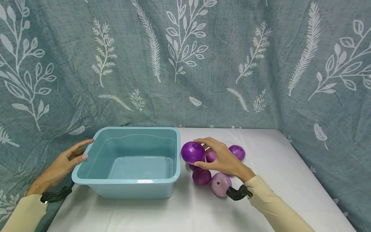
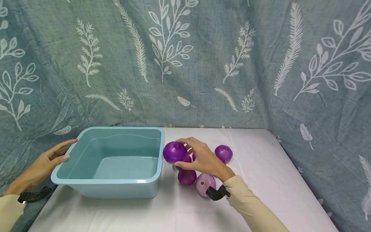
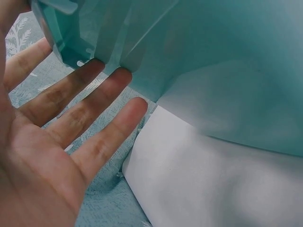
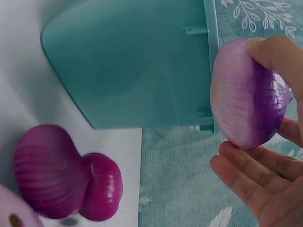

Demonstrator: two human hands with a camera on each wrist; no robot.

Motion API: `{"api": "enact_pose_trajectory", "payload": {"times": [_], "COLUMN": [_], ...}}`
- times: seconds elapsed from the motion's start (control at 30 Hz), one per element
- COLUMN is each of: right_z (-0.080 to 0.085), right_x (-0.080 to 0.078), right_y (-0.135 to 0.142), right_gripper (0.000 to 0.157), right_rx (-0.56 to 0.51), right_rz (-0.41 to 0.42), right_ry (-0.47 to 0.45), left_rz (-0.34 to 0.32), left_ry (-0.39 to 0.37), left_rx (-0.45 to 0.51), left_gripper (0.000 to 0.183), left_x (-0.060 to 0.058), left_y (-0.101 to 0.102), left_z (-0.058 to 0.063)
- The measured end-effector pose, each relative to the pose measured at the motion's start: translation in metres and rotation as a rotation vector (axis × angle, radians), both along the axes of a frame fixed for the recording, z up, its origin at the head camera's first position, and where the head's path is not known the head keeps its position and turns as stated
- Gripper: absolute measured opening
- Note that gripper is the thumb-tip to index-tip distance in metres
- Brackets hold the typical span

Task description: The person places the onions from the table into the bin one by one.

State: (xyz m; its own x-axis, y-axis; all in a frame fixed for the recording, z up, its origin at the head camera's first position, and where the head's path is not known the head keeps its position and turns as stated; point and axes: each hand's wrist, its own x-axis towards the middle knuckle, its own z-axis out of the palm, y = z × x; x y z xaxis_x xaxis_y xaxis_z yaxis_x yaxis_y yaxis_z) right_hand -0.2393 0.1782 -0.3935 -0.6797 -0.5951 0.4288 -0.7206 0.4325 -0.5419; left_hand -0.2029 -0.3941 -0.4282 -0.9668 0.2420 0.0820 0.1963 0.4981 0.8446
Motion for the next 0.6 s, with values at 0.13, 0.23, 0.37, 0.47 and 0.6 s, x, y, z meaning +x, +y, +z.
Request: {"api": "enact_pose_trajectory", "payload": {"times": [0.13,0.23,0.37,0.47,0.6], "right_z": [0.002,0.003,0.007,0.008,0.008], "right_x": [-0.002,-0.002,-0.002,-0.003,-0.004], "right_y": [-0.009,-0.015,-0.022,-0.027,-0.035], "right_gripper": [0.071,0.071,0.072,0.072,0.074], "right_rx": [-0.015,-0.027,-0.031,-0.044,-0.071], "right_rz": [0.023,0.037,0.049,0.063,0.082], "right_ry": [0.015,0.016,0.006,-0.004,-0.001], "left_rz": [0.006,0.007,-0.010,-0.011,-0.012], "left_ry": [-0.005,-0.005,0.011,0.018,0.022], "left_rx": [-0.003,-0.024,-0.038,-0.038,-0.033], "left_gripper": [0.061,0.061,0.061,0.061,0.061], "left_x": [0.000,0.001,0.000,0.000,0.000], "left_y": [0.000,-0.001,-0.002,-0.002,-0.003], "left_z": [0.001,0.001,-0.001,-0.001,-0.002]}}
